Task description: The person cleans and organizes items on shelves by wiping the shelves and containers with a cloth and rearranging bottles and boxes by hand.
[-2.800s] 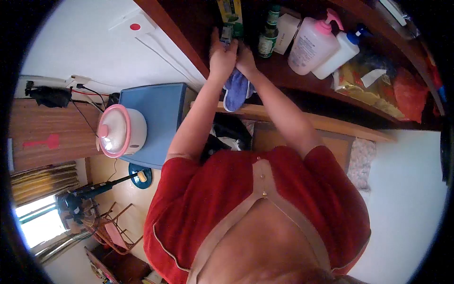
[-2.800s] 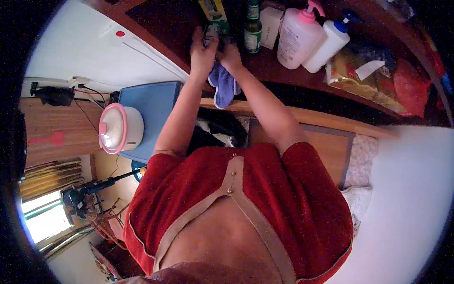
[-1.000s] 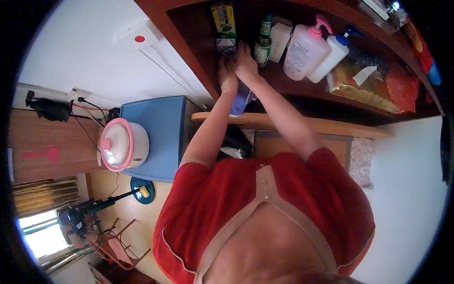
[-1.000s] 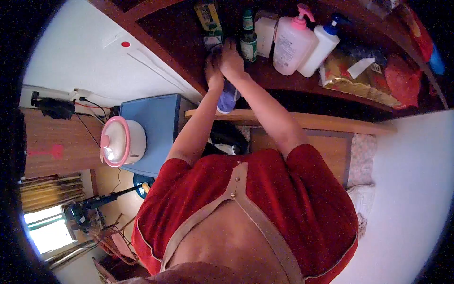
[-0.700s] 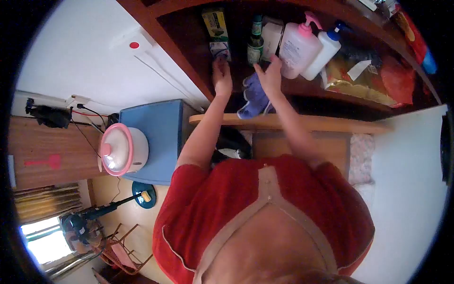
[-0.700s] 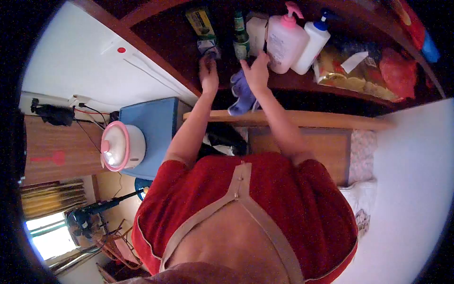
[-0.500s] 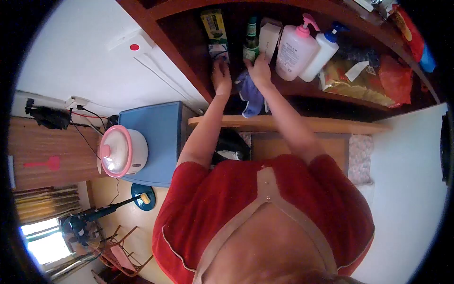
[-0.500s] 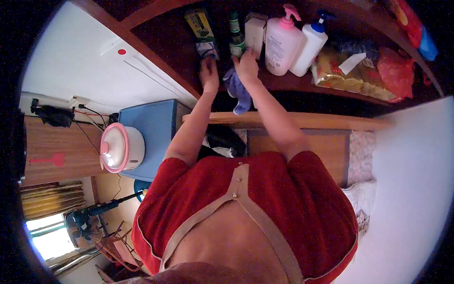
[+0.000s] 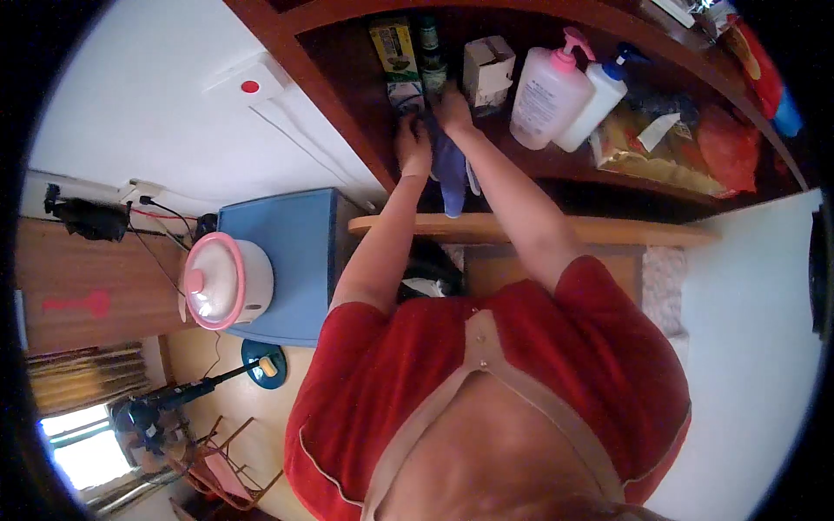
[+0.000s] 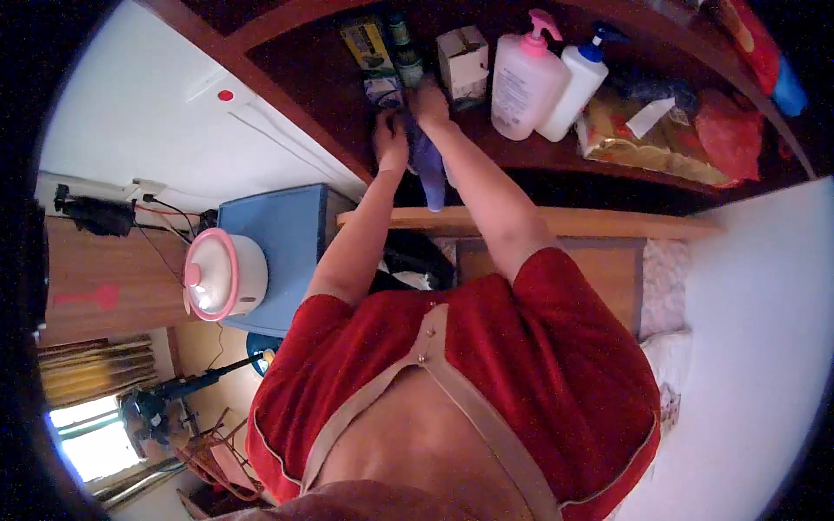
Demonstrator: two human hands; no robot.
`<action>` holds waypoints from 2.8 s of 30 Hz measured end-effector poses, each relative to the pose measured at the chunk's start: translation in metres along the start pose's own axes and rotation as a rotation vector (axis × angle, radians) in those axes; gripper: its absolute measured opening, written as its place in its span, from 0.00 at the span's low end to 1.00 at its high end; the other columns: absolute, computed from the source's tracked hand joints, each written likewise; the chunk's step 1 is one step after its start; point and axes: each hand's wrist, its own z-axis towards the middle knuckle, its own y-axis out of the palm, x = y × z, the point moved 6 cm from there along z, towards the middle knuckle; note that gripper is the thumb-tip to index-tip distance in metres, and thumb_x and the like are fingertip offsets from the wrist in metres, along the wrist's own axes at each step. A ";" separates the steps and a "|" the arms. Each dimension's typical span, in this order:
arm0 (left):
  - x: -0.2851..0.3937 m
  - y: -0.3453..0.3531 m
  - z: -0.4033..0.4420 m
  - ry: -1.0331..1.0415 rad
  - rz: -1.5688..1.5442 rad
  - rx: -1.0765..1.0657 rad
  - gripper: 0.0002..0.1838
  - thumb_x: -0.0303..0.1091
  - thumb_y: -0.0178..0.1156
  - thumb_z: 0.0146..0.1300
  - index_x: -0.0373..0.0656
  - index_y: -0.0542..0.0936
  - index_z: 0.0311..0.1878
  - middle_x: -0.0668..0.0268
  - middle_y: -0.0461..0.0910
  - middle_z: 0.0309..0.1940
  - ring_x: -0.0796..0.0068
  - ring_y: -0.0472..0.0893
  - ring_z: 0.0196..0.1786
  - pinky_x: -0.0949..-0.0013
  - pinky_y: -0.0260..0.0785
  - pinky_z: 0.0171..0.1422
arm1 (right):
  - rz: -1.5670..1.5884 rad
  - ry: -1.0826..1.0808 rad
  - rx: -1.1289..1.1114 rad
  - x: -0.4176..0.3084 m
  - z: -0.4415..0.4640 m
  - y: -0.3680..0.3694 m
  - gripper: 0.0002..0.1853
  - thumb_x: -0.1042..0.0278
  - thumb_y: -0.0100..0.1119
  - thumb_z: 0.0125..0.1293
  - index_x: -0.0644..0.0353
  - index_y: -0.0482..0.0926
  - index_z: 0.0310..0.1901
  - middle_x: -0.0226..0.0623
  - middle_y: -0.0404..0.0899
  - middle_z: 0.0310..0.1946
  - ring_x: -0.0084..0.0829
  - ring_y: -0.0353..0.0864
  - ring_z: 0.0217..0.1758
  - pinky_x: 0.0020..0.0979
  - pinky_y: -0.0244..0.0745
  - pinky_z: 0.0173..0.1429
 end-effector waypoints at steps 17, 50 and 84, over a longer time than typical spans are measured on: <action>0.002 0.000 0.004 -0.100 -0.094 0.057 0.20 0.33 0.55 0.62 0.39 0.65 0.55 0.53 0.78 0.41 0.54 0.78 0.45 0.59 0.68 0.50 | 0.127 -0.077 0.208 0.042 -0.030 -0.049 0.36 0.65 0.60 0.55 0.75 0.55 0.61 0.68 0.67 0.52 0.60 0.67 0.57 0.44 0.65 0.60; -0.002 0.002 0.004 -0.021 -0.002 0.020 0.19 0.30 0.53 0.59 0.38 0.68 0.53 0.51 0.78 0.43 0.51 0.78 0.47 0.57 0.68 0.51 | -0.157 0.220 0.066 0.013 -0.030 -0.077 0.45 0.43 0.65 0.46 0.71 0.58 0.55 0.58 0.75 0.46 0.54 0.79 0.44 0.44 0.74 0.49; -0.010 0.001 0.002 0.084 -0.032 0.059 0.12 0.24 0.48 0.61 0.39 0.70 0.49 0.54 0.77 0.42 0.56 0.77 0.48 0.62 0.67 0.54 | -0.170 -0.399 0.168 0.000 -0.121 -0.083 0.27 0.55 0.60 0.57 0.65 0.69 0.54 0.52 0.71 0.52 0.52 0.67 0.59 0.46 0.64 0.59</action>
